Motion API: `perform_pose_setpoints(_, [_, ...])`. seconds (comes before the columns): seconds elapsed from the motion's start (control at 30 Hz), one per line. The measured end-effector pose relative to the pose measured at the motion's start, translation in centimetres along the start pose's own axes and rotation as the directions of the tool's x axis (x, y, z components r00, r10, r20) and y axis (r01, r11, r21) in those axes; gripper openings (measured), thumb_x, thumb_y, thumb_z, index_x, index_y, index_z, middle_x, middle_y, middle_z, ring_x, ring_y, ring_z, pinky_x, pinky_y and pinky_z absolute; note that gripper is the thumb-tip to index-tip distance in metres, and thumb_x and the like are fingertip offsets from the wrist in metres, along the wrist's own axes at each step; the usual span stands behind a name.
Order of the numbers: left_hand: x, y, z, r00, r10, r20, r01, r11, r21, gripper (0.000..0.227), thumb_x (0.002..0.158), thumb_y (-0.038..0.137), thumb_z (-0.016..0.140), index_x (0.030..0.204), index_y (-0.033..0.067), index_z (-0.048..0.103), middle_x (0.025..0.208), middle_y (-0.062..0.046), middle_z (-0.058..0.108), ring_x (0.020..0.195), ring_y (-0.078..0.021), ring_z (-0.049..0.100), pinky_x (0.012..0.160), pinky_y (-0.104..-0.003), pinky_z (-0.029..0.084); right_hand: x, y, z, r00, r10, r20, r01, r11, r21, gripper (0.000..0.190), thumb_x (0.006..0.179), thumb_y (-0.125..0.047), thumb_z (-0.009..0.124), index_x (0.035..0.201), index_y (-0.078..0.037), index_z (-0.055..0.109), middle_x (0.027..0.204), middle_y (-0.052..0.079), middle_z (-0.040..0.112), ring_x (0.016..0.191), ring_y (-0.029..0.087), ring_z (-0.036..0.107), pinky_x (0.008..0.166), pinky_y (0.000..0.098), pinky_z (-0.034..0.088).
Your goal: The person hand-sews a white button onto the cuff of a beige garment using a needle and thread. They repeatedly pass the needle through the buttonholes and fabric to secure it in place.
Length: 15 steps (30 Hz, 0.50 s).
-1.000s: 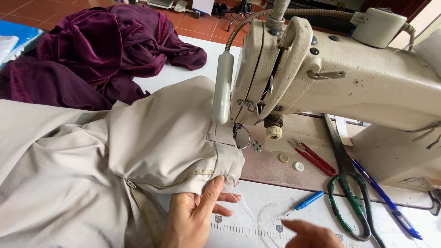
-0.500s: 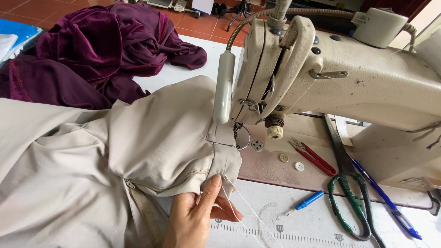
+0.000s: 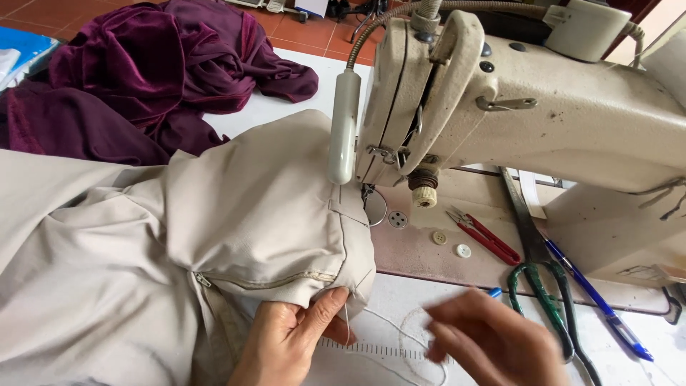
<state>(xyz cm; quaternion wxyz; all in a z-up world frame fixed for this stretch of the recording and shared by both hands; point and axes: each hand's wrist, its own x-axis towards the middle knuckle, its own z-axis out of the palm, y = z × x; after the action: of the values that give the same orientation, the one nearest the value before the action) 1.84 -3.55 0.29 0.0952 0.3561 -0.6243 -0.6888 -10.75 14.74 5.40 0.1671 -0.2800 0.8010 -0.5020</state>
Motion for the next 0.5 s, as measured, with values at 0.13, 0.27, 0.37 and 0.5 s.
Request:
perform_pose_setpoints(0.13, [-0.6,0.7,-0.3,1.000,0.001,-0.002,-0.001,1.000,0.020,0.035,0.083,0.029,0.066,0.066,0.0012,0.078,0.057,-0.009,0.078,0.057,-0.0150,0.075,0.062,-0.027,0.058,3.2,-1.4,2.6,0.970,0.121,0.211,-0.179,0.943,0.281,0.017,0.079,-0.004,0.073,0.092,0.007,0.075,0.067,0.015,0.072,0.055,0.022,0.070,0.052,0.0313,0.058])
perform_pose_setpoints(0.27, [-1.0,1.7,-0.3,0.996,-0.083,-0.027,0.085,0.989,0.118,0.031,0.083,0.034,0.065,0.078,0.0077,0.081,0.061,-0.007,0.079,0.060,-0.0124,0.075,0.063,-0.023,0.055,4.0,-1.9,4.0,0.953,0.091,0.290,-0.177,0.942,0.285,0.009,0.083,-0.005,0.074,0.085,0.003,0.072,0.062,0.009,0.062,0.052,0.016,0.058,0.048,0.0273,0.046])
perform_pose_setpoints(0.37, [-0.6,0.9,-0.2,0.998,-0.066,-0.011,0.066,0.995,0.081,0.032,0.083,0.033,0.064,0.076,0.0062,0.080,0.060,-0.008,0.078,0.060,-0.0134,0.075,0.063,-0.025,0.057,4.2,-1.9,4.4,0.952,0.059,0.300,-0.144,0.952,0.271,0.011,0.083,-0.007,0.075,0.078,0.001,0.071,0.057,0.006,0.060,0.051,0.014,0.055,0.047,0.0260,0.045])
perform_pose_setpoints(0.5, [-0.5,0.5,-0.2,1.000,-0.027,0.016,0.027,0.999,0.026,0.028,0.083,0.030,0.065,0.081,0.0058,0.079,0.059,-0.009,0.076,0.058,-0.0142,0.074,0.063,-0.026,0.059,4.5,-1.7,4.7,0.953,0.032,0.301,-0.118,0.955,0.273,0.012,0.083,-0.008,0.075,0.077,0.002,0.071,0.058,0.006,0.060,0.051,0.012,0.054,0.046,0.0250,0.044])
